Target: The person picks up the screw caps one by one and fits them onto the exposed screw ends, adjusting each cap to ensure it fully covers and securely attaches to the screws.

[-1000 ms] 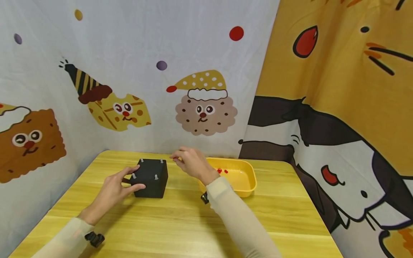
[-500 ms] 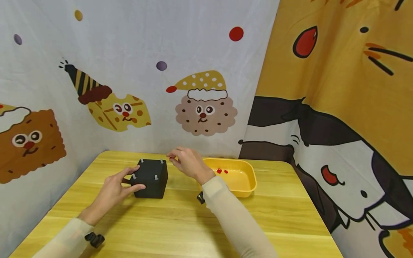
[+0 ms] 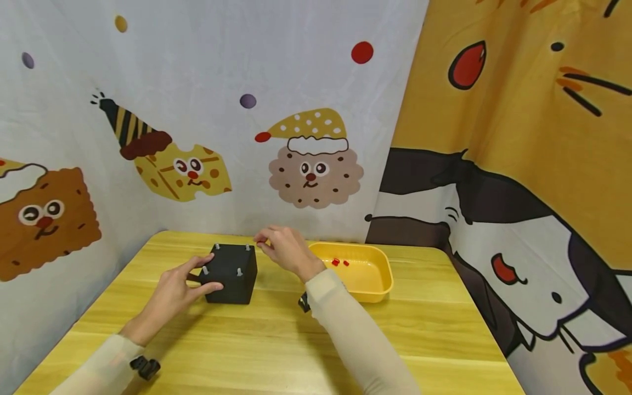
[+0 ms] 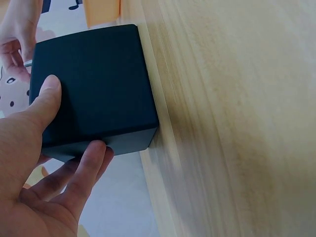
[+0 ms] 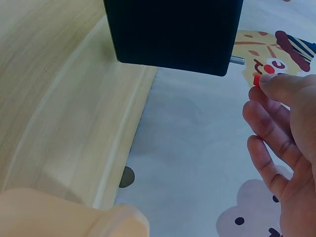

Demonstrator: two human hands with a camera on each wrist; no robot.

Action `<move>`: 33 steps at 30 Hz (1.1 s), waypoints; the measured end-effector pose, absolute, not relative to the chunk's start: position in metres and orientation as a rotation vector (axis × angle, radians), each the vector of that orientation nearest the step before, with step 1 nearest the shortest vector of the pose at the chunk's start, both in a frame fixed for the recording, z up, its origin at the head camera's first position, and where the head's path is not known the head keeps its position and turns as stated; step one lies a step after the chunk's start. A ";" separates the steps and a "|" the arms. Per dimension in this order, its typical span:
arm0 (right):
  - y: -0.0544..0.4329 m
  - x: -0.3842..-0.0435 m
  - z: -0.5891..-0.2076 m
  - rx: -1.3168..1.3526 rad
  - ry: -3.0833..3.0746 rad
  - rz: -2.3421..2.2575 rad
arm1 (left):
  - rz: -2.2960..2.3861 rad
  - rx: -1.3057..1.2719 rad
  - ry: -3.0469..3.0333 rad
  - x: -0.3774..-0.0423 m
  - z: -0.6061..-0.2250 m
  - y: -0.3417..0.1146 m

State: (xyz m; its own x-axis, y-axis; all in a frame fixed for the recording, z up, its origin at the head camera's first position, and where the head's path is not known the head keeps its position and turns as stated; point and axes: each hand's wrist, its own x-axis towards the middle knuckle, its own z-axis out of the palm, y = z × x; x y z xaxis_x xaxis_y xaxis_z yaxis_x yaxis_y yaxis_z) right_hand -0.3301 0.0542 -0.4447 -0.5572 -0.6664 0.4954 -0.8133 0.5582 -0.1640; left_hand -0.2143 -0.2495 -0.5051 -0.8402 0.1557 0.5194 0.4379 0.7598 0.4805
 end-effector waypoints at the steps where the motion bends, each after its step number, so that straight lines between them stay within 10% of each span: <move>1: 0.054 -0.330 -0.445 1.207 -2.417 0.539 | -0.840 -0.447 -2.503 -0.214 -0.505 -0.250; 33: 0.031 -0.336 -0.446 1.230 -2.392 0.543 | -0.793 -0.464 -2.478 -0.216 -0.506 -0.249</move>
